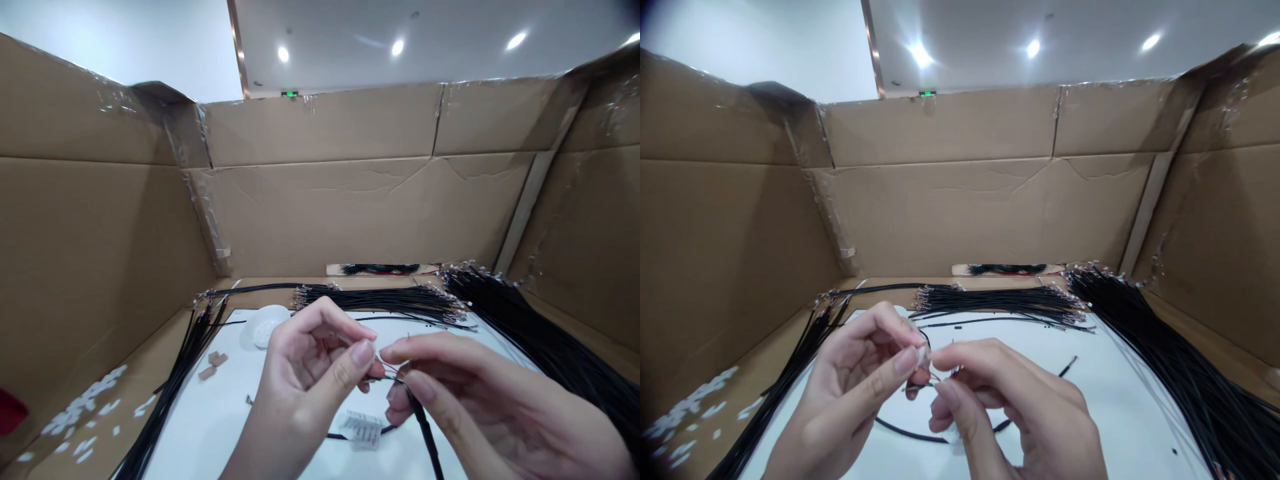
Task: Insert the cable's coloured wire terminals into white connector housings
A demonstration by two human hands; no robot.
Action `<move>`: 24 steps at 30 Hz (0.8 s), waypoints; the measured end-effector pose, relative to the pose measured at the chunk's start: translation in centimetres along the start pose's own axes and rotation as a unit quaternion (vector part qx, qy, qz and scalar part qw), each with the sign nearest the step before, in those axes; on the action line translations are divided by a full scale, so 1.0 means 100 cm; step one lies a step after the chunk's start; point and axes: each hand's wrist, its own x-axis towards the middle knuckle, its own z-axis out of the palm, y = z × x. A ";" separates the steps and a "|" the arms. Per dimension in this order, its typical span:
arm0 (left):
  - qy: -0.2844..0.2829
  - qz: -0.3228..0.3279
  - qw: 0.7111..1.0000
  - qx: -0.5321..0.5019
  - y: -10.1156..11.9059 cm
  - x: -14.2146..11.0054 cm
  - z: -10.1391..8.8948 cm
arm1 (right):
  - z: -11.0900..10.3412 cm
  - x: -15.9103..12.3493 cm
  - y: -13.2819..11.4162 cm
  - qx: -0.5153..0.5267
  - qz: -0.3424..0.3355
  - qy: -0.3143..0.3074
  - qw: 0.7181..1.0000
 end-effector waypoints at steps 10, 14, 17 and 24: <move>-0.010 0.046 0.997 0.065 -0.001 0.014 -0.003 | 0.016 0.008 0.006 0.178 0.201 0.052 0.962; 0.004 0.018 0.996 0.085 -0.001 0.019 -0.004 | 0.015 0.008 0.018 0.180 0.168 0.014 0.969; -0.018 0.011 0.994 0.109 -0.005 0.028 -0.012 | 0.016 0.011 0.028 0.190 0.211 0.001 0.959; 0.013 0.036 0.987 0.153 -0.019 0.054 -0.036 | 0.021 0.037 0.054 0.252 0.278 -0.048 0.925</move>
